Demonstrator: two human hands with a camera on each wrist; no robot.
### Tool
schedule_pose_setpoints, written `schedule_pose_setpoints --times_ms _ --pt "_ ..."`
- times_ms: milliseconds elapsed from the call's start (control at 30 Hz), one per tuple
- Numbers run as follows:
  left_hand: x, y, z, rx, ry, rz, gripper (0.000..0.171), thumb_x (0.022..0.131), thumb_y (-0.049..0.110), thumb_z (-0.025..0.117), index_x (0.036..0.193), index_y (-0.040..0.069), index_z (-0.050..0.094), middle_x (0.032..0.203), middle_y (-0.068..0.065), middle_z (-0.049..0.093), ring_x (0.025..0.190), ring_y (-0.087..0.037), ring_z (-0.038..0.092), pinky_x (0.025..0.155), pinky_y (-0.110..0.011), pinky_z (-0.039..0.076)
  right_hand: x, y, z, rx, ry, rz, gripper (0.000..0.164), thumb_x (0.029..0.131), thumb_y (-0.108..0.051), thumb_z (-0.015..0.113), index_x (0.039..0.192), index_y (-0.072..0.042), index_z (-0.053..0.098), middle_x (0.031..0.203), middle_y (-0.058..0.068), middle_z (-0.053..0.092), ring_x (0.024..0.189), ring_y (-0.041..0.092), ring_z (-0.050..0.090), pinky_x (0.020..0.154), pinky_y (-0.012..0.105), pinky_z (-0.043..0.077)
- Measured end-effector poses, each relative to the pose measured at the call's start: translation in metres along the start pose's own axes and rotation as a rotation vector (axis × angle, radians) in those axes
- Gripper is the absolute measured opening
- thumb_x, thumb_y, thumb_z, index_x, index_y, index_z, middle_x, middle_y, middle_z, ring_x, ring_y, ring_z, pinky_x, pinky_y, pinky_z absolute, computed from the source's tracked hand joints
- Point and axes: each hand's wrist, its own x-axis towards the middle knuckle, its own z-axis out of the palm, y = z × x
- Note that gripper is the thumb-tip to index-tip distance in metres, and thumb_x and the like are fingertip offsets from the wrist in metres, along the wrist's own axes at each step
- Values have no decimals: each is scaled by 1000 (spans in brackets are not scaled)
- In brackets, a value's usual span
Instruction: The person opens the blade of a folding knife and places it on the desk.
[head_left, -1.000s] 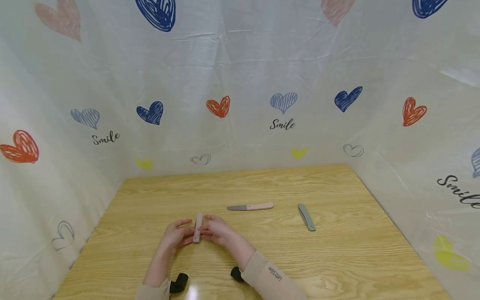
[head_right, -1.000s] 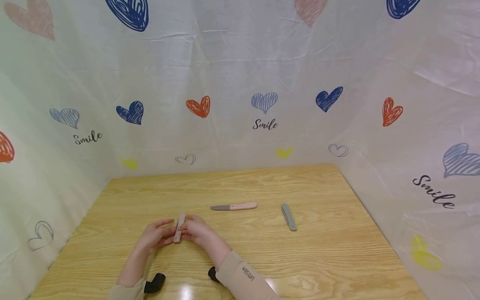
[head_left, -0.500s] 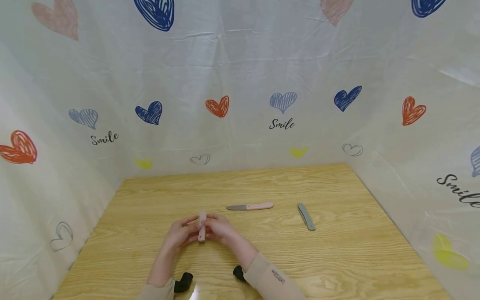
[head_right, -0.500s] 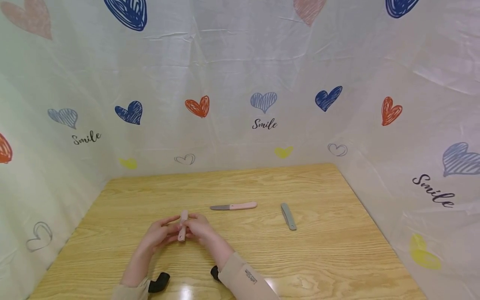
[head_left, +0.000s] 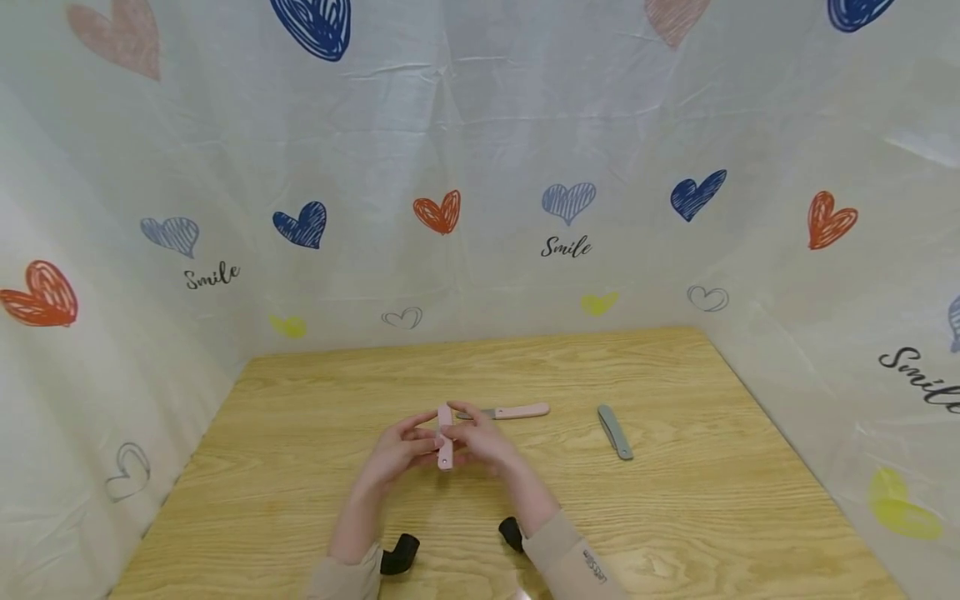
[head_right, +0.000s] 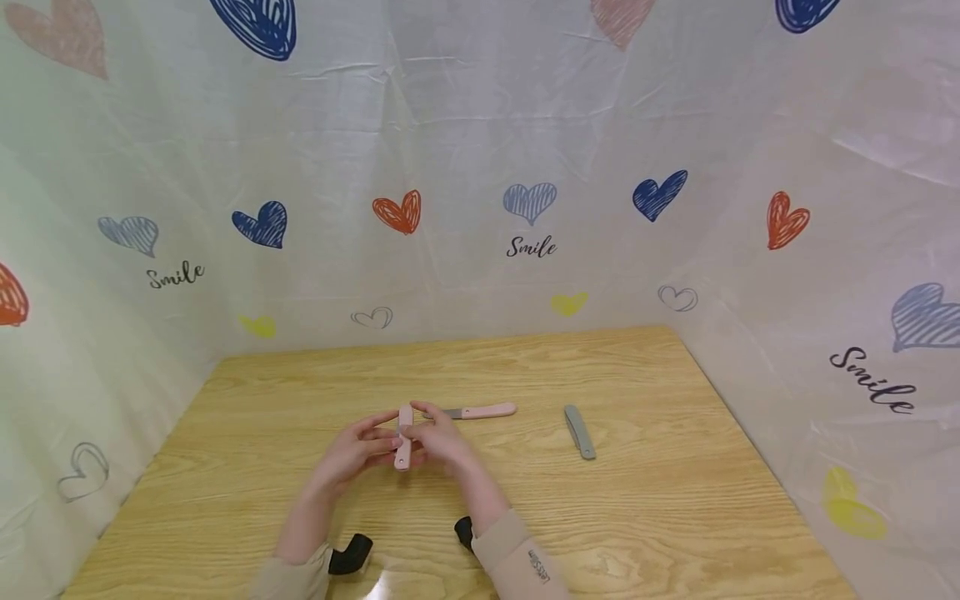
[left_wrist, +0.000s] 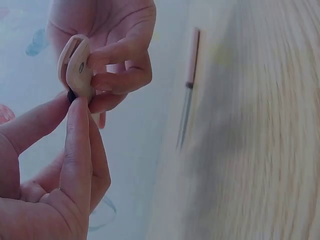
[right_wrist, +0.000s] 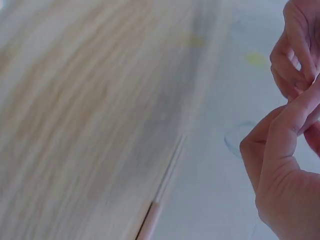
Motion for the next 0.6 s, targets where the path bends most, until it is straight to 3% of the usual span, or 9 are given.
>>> schedule_pose_setpoints --times_ms 200,433,600 --pt "9 1 28 -31 22 22 54 94 2 62 142 -8 42 101 -10 64 87 -15 67 90 -45 55 -17 -8 -26 -33 -36 -27 61 98 -14 56 152 -2 30 109 15 64 83 17 62 73 36 59" --pt "14 2 62 -18 76 51 43 92 0 64 131 -12 53 102 -15 66 87 -15 66 81 -37 59 -37 -9 -46 -77 31 -37 58 99 -18 56 150 0 33 117 17 61 90 19 62 74 36 59" --pt "17 4 75 3 70 61 43 91 -2 64 131 -12 54 98 -16 67 84 -15 66 81 -40 59 -43 -6 -56 -81 80 -41 58 97 -19 59 147 1 37 113 15 62 88 18 62 70 33 58"
